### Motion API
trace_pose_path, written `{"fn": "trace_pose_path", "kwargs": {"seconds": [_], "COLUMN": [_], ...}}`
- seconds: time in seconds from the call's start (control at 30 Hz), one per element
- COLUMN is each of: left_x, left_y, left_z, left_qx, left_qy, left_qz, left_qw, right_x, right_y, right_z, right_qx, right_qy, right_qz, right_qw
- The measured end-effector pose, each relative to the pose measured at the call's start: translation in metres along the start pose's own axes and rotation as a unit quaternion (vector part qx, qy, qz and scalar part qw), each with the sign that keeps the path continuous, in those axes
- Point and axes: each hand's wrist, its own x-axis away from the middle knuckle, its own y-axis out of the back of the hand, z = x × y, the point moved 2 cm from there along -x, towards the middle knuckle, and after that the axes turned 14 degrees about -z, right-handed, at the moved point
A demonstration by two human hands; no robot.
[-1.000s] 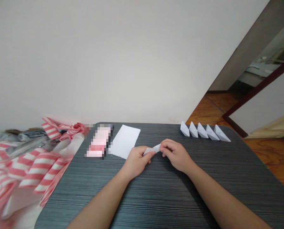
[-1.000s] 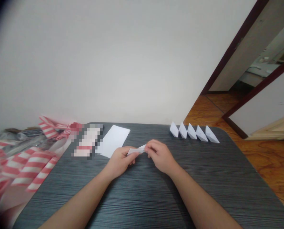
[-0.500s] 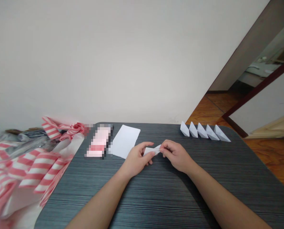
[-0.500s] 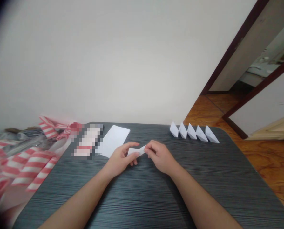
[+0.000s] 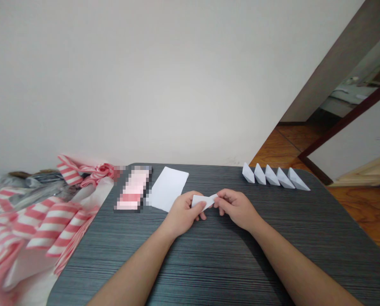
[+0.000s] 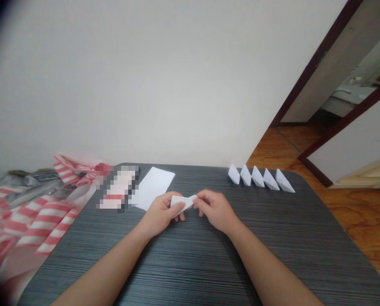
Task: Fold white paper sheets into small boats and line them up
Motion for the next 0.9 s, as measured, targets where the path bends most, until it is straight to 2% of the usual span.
{"fn": "trace_pose_path", "kwargs": {"seconds": [0.3,0.57,0.77,0.9], "left_x": [0.002,0.002,0.001,0.001], "left_y": [0.001,0.004,0.004,0.004], "left_z": [-0.003,-0.009,-0.006,-0.003], "left_qx": [-0.024,-0.119,-0.092,-0.061], "left_qy": [0.03,-0.028,-0.002,0.021], "left_qz": [0.001,-0.021,-0.025,-0.018], "left_qw": [0.999,0.992,0.995,0.998], "right_x": [0.002,0.003,0.003,0.003], "right_y": [0.001,-0.001,-0.003,-0.003], "right_z": [0.01,0.009,0.005,0.006], "right_qx": [0.005,-0.023,-0.098,-0.103], "right_qy": [-0.023,-0.013,-0.013,0.003], "right_qz": [0.042,0.055,0.055,0.054], "right_qw": [0.999,0.998,0.994,0.993]}}
